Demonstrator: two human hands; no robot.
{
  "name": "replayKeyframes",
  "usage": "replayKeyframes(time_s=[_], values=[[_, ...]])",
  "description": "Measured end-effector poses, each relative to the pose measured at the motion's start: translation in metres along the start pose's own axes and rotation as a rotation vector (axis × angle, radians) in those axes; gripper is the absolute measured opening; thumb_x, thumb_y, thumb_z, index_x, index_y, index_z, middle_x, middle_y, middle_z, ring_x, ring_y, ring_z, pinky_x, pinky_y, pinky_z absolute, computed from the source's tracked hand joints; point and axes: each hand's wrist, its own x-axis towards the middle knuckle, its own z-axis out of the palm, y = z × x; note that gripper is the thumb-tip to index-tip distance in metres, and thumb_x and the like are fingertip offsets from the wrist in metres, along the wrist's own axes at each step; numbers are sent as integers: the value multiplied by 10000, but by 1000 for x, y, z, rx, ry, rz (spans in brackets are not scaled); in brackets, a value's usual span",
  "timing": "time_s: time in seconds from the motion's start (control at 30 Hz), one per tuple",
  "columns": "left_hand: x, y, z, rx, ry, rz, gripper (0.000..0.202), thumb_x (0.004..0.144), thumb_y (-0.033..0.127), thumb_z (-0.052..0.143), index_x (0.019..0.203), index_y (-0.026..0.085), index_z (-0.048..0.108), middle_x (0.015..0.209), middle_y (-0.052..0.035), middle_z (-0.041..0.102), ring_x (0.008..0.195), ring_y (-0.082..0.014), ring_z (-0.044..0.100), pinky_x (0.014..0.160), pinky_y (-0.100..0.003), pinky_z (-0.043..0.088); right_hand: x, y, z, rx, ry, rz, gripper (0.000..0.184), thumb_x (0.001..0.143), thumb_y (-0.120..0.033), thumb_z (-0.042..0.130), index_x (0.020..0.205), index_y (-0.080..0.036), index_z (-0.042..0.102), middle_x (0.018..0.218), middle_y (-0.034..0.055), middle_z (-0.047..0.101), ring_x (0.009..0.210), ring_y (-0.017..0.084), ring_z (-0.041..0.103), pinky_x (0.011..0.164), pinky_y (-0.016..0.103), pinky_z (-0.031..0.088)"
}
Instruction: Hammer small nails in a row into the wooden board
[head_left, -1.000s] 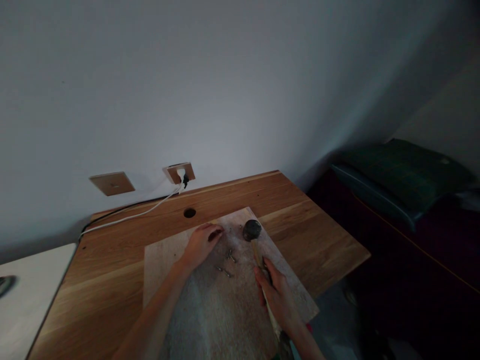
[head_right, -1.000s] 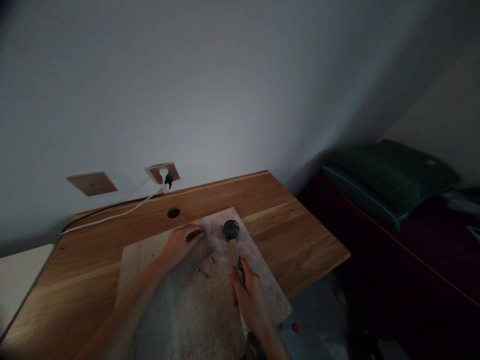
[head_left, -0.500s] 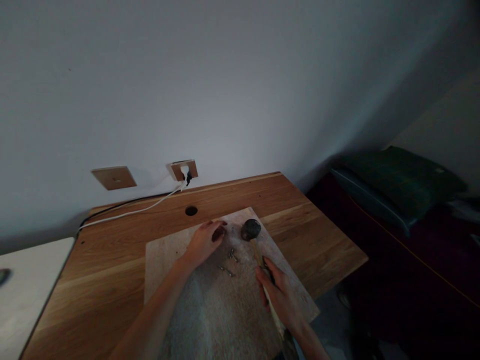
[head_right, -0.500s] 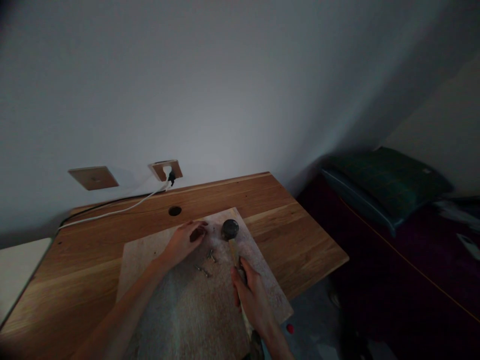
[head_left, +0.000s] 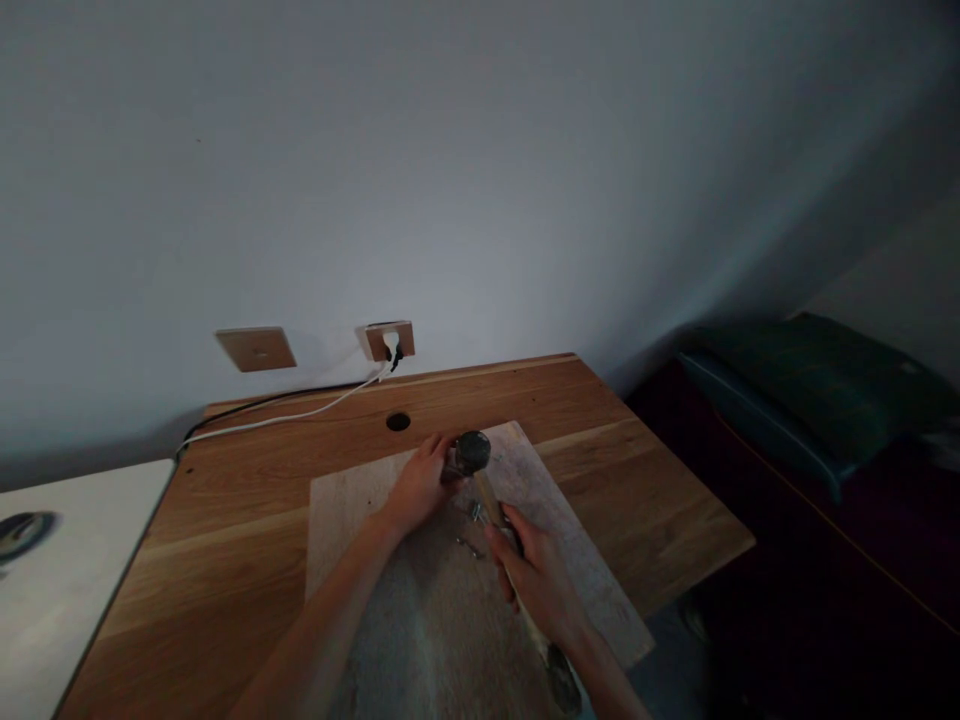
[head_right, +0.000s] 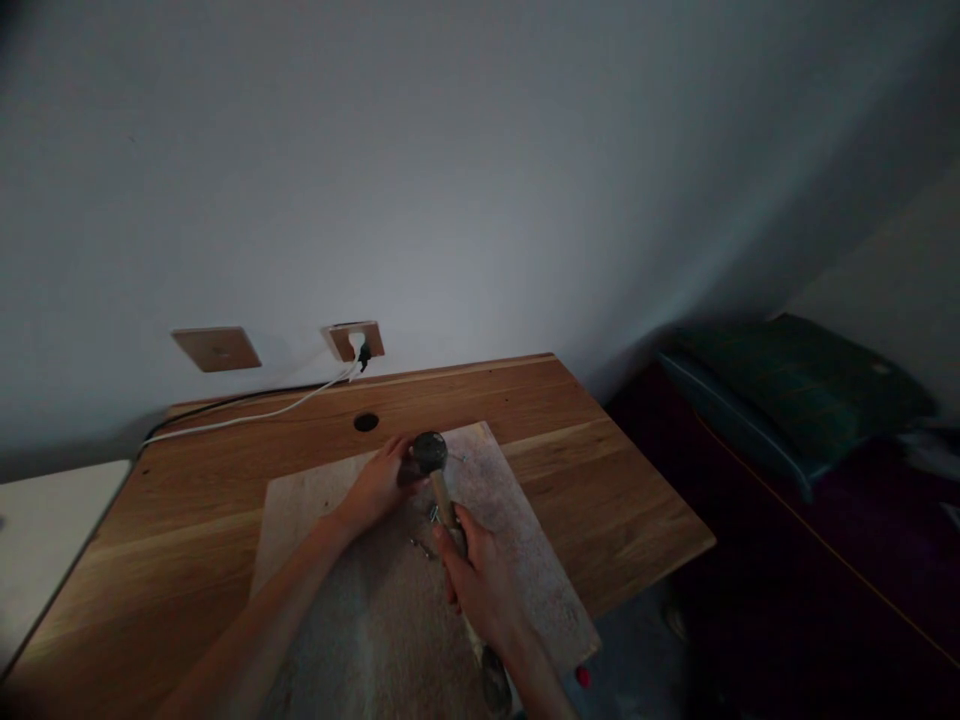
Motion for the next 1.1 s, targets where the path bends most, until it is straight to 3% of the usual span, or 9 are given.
replayKeyframes(time_s=[0.1,0.23,0.3,0.57,0.7,0.77,1.0,1.1], values=[[0,0,1,9,-7,3,450,832,199,757,1253,176,600,1235,-122,633,1138,-284,626,1014,-429,512,1,3,0,45,19,-7,353,977,-570,498,945,-221,547,515,-101,484,365,83,432,359,181,320],[0,1,2,57,-8,24,108,886,207,692,993,197,685,1117,-85,650,1083,-265,622,974,-410,518,0,0,-1,80,19,10,398,950,-610,525,905,-215,546,495,-102,465,363,87,415,343,184,333],[1,3,1,71,-6,20,40,892,202,679,925,205,703,1112,-78,649,1078,-260,615,963,-405,516,0,-3,-1,101,17,-5,401,955,-607,523,888,-212,545,513,-95,467,373,85,419,351,185,342],[2,2,0,57,4,44,37,861,189,721,882,200,749,1152,-97,638,1065,-265,604,976,-438,513,-2,2,3,78,36,-53,372,988,-584,498,954,-218,561,534,-99,477,371,77,415,383,195,329],[1,-2,5,28,34,-10,356,784,223,802,1116,169,688,1288,-131,568,1154,-290,606,1024,-440,513,-1,4,1,23,12,-20,358,984,-567,496,941,-218,559,488,-101,467,365,88,425,370,196,299],[0,-2,6,19,49,-14,425,780,233,801,1173,165,654,1279,-130,566,1157,-293,610,1019,-437,519,0,2,0,5,19,-18,343,983,-550,497,970,-213,566,470,-108,448,361,91,425,369,194,298],[3,4,4,-1,40,-54,72,816,180,755,874,204,719,1133,-87,653,1094,-273,630,983,-416,521,-3,4,-5,76,65,1,398,930,-598,541,958,-202,578,523,-96,476,356,83,400,338,196,326],[3,4,3,-24,38,-39,42,826,165,745,826,200,721,1136,-87,662,1102,-268,623,992,-419,511,-10,11,-10,70,132,-10,383,954,-588,523,948,-208,571,470,-101,453,363,93,405,359,198,358]])
